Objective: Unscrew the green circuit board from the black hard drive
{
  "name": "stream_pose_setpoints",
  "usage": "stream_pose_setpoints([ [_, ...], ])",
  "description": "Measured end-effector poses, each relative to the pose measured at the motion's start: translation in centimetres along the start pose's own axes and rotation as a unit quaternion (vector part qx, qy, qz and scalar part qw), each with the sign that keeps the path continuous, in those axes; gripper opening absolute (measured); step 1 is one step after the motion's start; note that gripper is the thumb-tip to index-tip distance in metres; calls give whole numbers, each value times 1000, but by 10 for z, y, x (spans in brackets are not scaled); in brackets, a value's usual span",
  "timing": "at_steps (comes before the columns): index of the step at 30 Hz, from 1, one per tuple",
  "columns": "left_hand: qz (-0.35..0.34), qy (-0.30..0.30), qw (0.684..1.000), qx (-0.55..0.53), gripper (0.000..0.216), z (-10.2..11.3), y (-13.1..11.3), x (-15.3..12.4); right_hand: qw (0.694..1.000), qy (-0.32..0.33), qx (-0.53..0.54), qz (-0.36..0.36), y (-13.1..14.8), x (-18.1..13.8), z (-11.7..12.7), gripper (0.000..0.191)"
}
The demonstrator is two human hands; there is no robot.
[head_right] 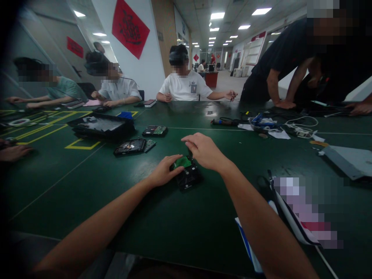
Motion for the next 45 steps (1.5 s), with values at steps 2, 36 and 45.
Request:
stream_pose_setpoints([
  [2, -6, 11, 999, -31, 60, 7, 0, -3, 1000, -13, 15, -17, -4, 0, 2, 30],
  [36, -68, 113, 991, 8, 85, -21, -19, 10, 998, -60, -16, -27, -26, 2, 14, 25],
  [45, -41, 56, 998, 5, 84, -14, -23, 8, 998, -61, 15, -27, -21, 3, 11, 23],
])
Point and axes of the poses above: each hand's wrist, its own x-axis towards the middle knuckle, its own z-axis out of the back of the hand, y = z × x, the point moved 10 cm from there along x, towards the middle knuckle, and after that the axes turned 1 degree about -x, right-handed, at the moved point
